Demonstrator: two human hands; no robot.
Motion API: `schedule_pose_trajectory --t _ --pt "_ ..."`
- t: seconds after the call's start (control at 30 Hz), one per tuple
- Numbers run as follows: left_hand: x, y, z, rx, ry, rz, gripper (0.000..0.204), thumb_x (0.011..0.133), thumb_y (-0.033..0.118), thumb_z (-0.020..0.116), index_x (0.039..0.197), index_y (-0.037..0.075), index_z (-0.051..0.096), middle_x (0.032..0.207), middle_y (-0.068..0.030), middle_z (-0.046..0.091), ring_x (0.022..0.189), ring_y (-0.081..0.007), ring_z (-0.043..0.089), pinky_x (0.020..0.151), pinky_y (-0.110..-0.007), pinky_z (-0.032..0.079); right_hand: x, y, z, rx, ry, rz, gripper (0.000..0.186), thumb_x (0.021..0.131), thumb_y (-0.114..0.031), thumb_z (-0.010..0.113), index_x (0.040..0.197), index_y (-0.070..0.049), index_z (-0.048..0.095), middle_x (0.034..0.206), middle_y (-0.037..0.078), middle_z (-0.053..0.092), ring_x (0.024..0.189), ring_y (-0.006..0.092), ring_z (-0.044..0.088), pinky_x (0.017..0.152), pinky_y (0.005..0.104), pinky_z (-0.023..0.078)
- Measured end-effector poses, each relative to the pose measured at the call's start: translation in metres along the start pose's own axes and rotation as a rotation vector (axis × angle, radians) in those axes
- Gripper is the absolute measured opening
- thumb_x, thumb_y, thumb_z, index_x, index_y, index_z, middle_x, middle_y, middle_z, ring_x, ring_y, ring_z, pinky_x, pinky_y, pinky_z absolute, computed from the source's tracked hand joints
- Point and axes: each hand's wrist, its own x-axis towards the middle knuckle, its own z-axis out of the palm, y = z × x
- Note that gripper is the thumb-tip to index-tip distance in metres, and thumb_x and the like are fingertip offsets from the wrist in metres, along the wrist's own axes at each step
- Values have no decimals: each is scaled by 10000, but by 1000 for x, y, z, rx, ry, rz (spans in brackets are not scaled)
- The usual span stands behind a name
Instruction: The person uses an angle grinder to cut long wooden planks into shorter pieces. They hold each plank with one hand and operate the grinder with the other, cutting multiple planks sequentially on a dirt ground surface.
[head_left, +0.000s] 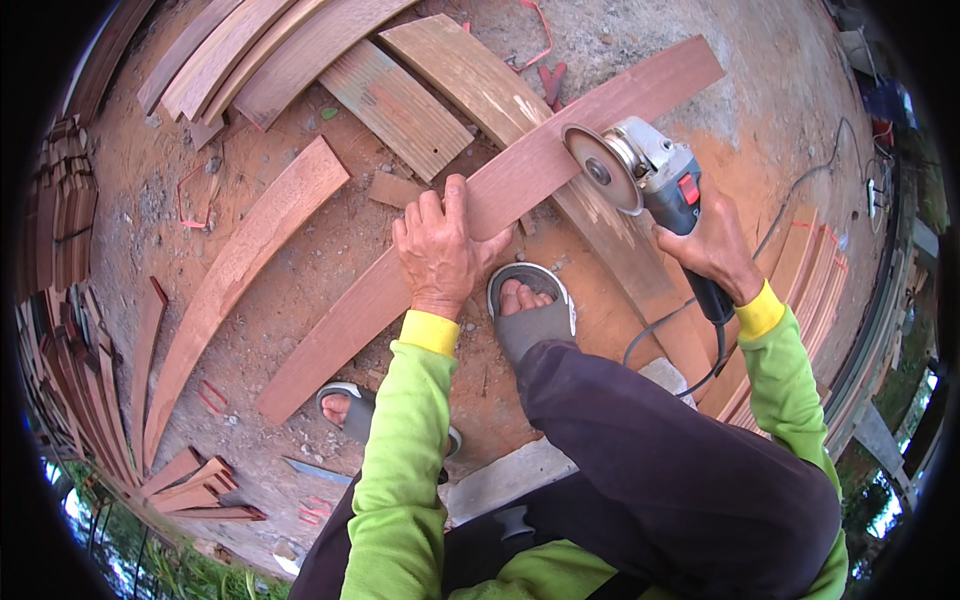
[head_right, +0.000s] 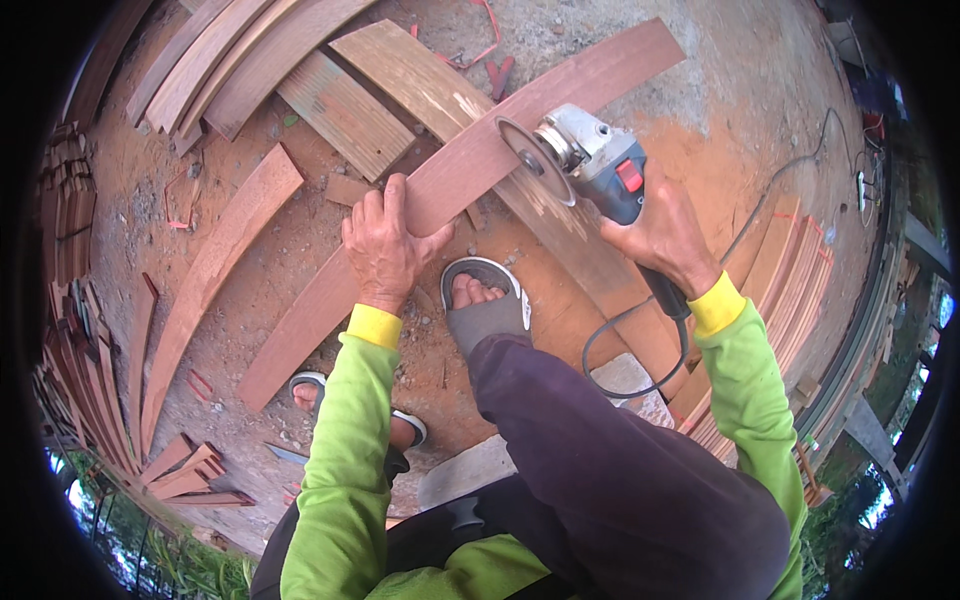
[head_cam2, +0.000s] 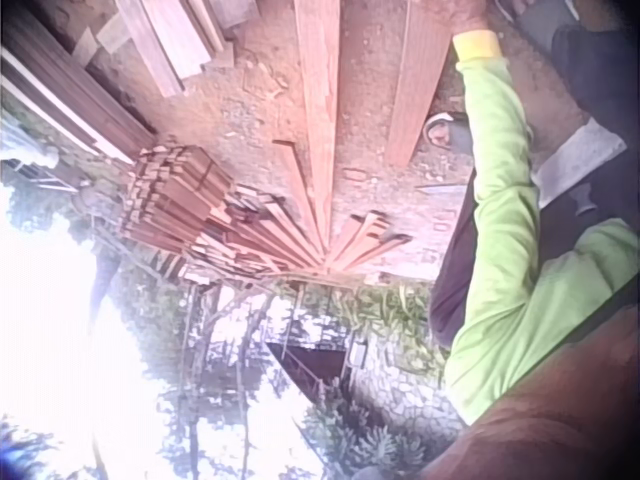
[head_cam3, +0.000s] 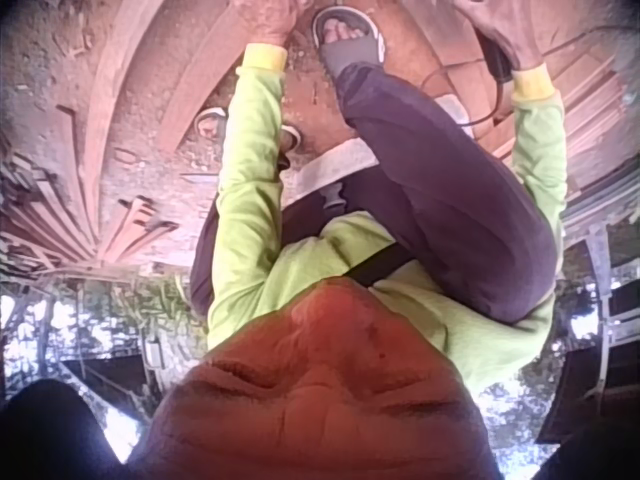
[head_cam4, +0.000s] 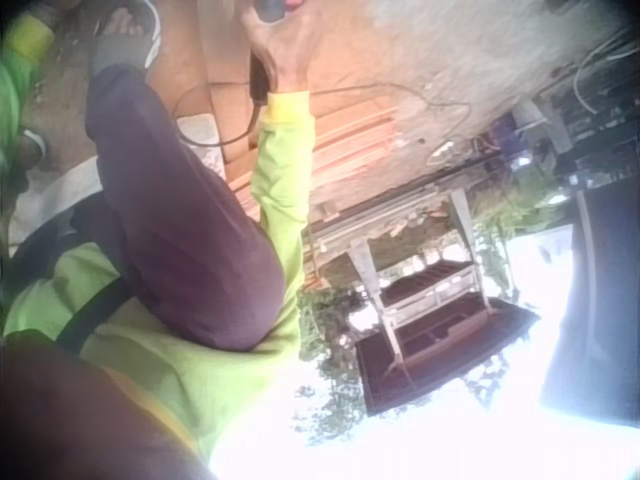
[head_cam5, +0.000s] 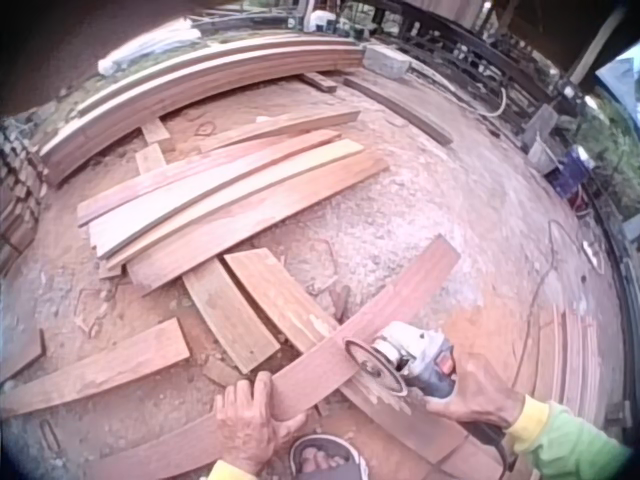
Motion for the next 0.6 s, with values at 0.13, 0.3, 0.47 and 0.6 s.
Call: schedule_pose_trajectory --t 0.13,0.3,0.47,0.6 --pt "1 0 0 -6 18 5 818 567 464 882 1238 107 580 910 -85 542 855 -288 580 755 -430 456 1 0 -1 8 -5 -1 508 666 -192 806 956 98 506 746 292 623 710 449 674 643 456 535" --pt "0 1 1 -12 40 2 806 569 461 878 1228 107 580 902 -82 537 847 -285 578 755 -424 454 2 -2 0 16 12 -16 501 665 -185 812 956 92 511 746 286 625 711 447 674 644 452 536" --pt "0 0 1 -10 38 4 796 575 460 874 1226 109 580 900 -80 535 840 -280 579 752 -423 454 3 0 1 31 0 -21 509 663 -187 814 964 94 514 744 284 629 709 445 676 643 450 538" --pt "-1 -1 1 -3 25 -1 797 580 466 873 1229 109 580 902 -80 538 842 -276 580 748 -424 455 4 -1 0 20 -9 3 520 663 -194 817 968 96 512 737 282 629 702 441 678 637 451 537"
